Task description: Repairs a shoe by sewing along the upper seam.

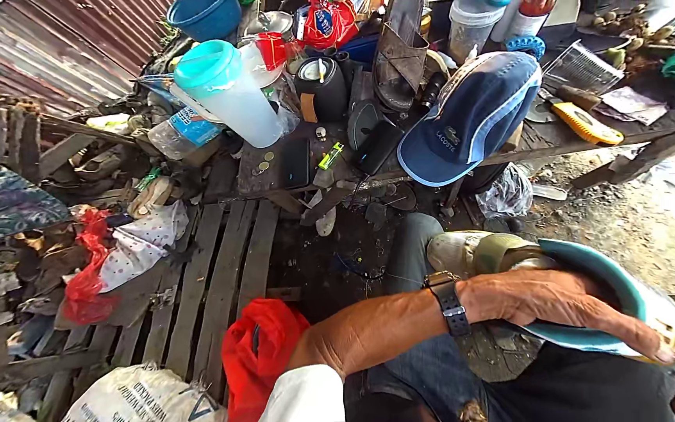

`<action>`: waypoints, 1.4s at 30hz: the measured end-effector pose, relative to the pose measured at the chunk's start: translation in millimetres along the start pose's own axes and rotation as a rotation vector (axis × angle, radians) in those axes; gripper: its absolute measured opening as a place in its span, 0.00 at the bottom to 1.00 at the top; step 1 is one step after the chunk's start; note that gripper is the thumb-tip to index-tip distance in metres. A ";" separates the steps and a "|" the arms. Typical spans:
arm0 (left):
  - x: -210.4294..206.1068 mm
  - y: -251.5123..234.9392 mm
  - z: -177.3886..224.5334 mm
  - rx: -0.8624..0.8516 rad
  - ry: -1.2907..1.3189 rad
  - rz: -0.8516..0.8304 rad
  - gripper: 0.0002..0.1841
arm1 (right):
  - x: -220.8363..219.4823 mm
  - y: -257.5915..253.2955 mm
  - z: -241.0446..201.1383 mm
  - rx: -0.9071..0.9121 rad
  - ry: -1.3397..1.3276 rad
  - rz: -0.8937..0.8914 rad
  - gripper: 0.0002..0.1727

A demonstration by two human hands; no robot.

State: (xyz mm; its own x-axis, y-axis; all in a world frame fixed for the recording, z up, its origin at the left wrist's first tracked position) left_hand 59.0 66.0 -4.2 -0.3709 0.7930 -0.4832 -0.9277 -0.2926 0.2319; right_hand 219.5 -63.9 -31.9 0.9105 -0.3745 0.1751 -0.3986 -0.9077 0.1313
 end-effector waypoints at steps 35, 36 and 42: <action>8.3 9.9 -16.4 -0.025 0.061 0.262 0.24 | 35.9 19.1 -4.6 0.434 0.612 -0.001 0.13; 8.2 9.7 -16.5 -0.026 0.065 0.255 0.24 | 36.3 18.8 -4.5 0.440 0.608 0.000 0.13; 7.1 9.4 -17.2 -0.026 0.075 0.246 0.22 | 36.2 18.3 -5.9 0.476 0.626 -0.004 0.13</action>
State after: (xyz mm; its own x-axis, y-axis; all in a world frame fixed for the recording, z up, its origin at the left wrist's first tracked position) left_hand 46.9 59.7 -20.0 -0.5866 0.6550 -0.4763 -0.8097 -0.4861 0.3288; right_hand 244.6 -93.0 -17.4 0.6245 -0.3229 0.7112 -0.1762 -0.9453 -0.2745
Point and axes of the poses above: each hand's wrist, its own y-axis away from the middle knuckle, its own x-axis out of the back of the hand, z = x × y, the point moved 5 cm from there along -y, towards the middle knuckle, and after that the axes turned 11 degrees about y, right-handed, at the moved point
